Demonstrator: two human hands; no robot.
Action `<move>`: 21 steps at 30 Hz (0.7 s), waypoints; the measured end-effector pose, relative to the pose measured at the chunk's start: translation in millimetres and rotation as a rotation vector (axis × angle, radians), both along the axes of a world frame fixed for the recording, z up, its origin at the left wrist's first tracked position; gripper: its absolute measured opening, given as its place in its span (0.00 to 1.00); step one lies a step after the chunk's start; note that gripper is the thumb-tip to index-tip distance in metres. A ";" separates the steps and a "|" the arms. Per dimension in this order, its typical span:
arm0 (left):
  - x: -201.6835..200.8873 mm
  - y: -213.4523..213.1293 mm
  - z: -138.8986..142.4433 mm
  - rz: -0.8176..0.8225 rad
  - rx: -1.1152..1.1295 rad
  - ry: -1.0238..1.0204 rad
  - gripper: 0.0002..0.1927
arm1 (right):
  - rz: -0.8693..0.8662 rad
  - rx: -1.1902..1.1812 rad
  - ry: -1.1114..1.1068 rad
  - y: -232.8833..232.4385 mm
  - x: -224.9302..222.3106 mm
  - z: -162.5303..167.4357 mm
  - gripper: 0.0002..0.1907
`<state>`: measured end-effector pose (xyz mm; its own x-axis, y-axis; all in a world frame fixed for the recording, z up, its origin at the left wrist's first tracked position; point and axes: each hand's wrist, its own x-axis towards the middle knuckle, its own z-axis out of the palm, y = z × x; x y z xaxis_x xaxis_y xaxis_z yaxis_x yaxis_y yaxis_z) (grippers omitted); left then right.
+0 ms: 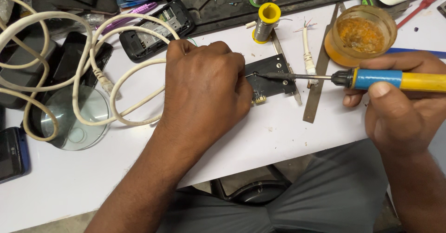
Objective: The person solders wires to a small circuit board using a soldering iron and solder wire. They repeatedly apply flux from a jar, heat the joints, and feed solder to secure the connections.
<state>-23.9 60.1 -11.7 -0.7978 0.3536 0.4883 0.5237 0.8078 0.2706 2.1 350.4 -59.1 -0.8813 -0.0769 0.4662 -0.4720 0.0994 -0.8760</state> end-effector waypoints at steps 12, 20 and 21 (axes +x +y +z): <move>1.0 -1.0 0.2 -0.006 0.011 0.018 0.04 | 0.010 -0.021 0.010 -0.7 0.9 -0.5 0.12; 0.1 -0.2 -0.4 0.000 0.001 -0.001 0.04 | 0.012 0.077 0.043 -0.9 -5.8 2.8 0.11; 0.0 -0.4 -0.5 0.000 0.000 0.000 0.04 | 0.014 0.070 0.042 -1.1 -5.7 2.7 0.11</move>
